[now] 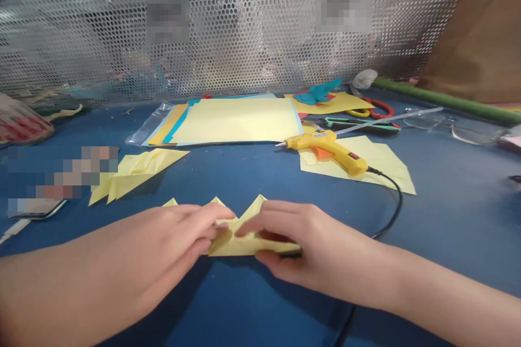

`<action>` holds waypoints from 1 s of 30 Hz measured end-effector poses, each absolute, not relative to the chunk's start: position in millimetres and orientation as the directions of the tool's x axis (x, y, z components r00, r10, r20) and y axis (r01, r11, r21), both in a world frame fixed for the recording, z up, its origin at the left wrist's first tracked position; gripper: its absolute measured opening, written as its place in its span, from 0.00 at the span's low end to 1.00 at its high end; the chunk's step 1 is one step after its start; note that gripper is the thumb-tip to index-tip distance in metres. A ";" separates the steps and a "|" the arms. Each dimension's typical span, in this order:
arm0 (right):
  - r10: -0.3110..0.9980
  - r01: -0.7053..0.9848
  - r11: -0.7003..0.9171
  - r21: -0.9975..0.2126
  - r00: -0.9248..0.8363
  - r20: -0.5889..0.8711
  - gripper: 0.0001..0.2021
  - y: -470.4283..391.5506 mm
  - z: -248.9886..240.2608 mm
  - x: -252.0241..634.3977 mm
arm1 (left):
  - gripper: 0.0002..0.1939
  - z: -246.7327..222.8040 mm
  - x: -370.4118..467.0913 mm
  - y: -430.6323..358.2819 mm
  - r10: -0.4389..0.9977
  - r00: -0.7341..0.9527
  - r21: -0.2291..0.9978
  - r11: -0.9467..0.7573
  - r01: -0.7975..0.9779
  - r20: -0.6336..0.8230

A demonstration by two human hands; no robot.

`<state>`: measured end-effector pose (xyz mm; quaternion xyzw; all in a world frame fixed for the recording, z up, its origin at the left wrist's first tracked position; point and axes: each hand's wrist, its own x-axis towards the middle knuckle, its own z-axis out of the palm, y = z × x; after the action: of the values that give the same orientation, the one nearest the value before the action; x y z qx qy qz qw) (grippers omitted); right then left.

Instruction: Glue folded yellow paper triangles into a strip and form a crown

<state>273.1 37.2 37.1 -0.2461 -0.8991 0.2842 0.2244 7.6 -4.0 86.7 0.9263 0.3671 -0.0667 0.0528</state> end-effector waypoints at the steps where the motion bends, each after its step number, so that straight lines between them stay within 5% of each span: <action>1: 0.546 0.291 0.715 -0.636 -0.800 0.249 0.14 35.9 39.0 272.5 | 0.27 89.6 9.4 -2.1 0.688 0.702 0.057 -0.705 0.707 -0.185; 6: 0.400 0.225 0.773 -0.594 -0.899 0.180 0.18 36.1 48.8 275.4 | 0.18 61.1 22.0 -13.7 0.553 0.812 -0.022 -0.829 0.559 -0.187; 8: 0.332 0.168 0.782 -0.600 -0.927 0.174 0.17 37.4 50.5 278.4 | 0.20 40.4 26.2 -22.4 0.578 0.813 -0.118 -0.805 0.581 0.064; 10: 0.307 0.135 0.770 -0.624 -0.935 0.176 0.16 38.2 49.5 281.5 | 0.19 25.3 28.9 -28.5 0.628 0.754 -0.086 -0.755 0.650 0.193; 14: 0.316 0.131 0.776 -0.618 -0.927 0.201 0.14 38.8 41.0 285.8 | 0.18 23.9 28.0 -31.5 0.630 0.751 -0.003 -0.765 0.644 0.197; 17: 0.343 0.116 0.762 -0.637 -0.906 0.246 0.17 39.3 36.5 286.4 | 0.18 35.2 23.3 -35.0 0.553 0.822 -0.070 -0.823 0.564 0.134; 25: 0.344 0.145 0.747 -0.649 -0.919 0.190 0.20 38.9 45.3 282.4 | 0.16 29.4 22.7 -53.0 0.534 0.785 -0.225 -0.762 0.608 0.314; 30: 0.458 0.178 0.753 -0.634 -0.833 0.310 0.13 44.6 38.9 280.4 | 0.15 10.0 22.2 -52.0 0.522 0.779 -0.129 -0.797 0.591 0.347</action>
<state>280.4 44.6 38.9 -0.1754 -0.9075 0.3047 0.2298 22.2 -52.0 10.0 0.9361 0.2970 0.1487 -0.1158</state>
